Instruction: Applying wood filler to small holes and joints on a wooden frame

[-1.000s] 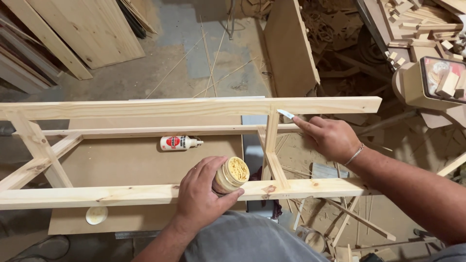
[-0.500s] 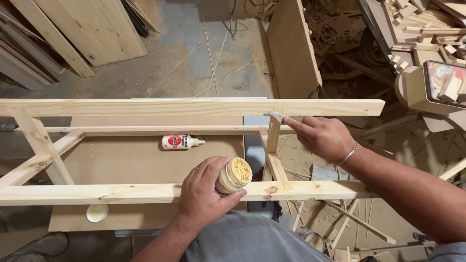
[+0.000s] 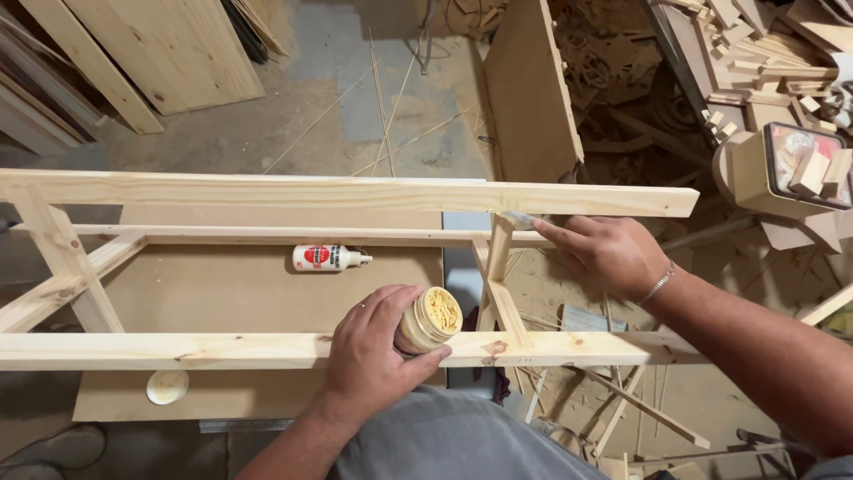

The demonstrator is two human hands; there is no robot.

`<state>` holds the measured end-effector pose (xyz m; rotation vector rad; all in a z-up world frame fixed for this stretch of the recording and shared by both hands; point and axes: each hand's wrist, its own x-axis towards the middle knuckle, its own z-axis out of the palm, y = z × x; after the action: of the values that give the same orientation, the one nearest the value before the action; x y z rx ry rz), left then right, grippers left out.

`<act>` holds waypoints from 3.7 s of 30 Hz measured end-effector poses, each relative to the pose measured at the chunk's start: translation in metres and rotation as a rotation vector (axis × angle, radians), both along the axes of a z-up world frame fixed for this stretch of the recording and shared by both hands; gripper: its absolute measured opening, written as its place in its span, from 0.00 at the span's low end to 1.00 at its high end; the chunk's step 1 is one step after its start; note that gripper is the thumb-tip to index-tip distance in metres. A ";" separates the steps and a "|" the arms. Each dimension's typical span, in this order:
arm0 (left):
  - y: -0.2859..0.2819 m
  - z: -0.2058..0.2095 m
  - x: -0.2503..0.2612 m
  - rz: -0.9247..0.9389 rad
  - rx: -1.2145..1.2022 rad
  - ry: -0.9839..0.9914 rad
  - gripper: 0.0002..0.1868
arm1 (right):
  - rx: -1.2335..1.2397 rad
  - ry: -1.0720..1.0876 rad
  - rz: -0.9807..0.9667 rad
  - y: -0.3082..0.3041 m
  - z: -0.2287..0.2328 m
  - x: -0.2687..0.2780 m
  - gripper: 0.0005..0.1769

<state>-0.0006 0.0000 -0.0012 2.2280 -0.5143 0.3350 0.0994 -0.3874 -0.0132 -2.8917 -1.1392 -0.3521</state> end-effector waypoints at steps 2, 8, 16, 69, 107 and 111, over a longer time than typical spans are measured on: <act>-0.001 0.000 -0.001 0.003 0.005 0.008 0.42 | -0.027 0.026 -0.009 0.017 0.013 0.002 0.29; 0.000 0.004 -0.001 0.004 0.007 0.008 0.41 | -0.128 0.062 -0.011 0.025 0.016 0.017 0.35; 0.000 0.004 0.000 -0.006 -0.011 0.002 0.40 | -0.114 0.062 0.148 0.018 0.035 0.021 0.22; 0.052 -0.008 -0.084 0.154 -0.380 0.289 0.41 | 1.319 0.514 -0.587 0.065 0.006 -0.176 0.23; 0.310 -0.054 -0.137 0.375 -0.287 0.106 0.35 | 0.409 0.557 -0.011 0.386 0.082 -0.182 0.23; 0.328 -0.099 -0.138 0.331 -0.290 0.259 0.34 | 0.554 0.707 -0.547 0.391 0.061 -0.203 0.20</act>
<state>-0.1382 0.3284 -0.1001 2.0275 0.0434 0.2653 -0.1031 0.0039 0.0475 -2.4177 -0.1080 0.3030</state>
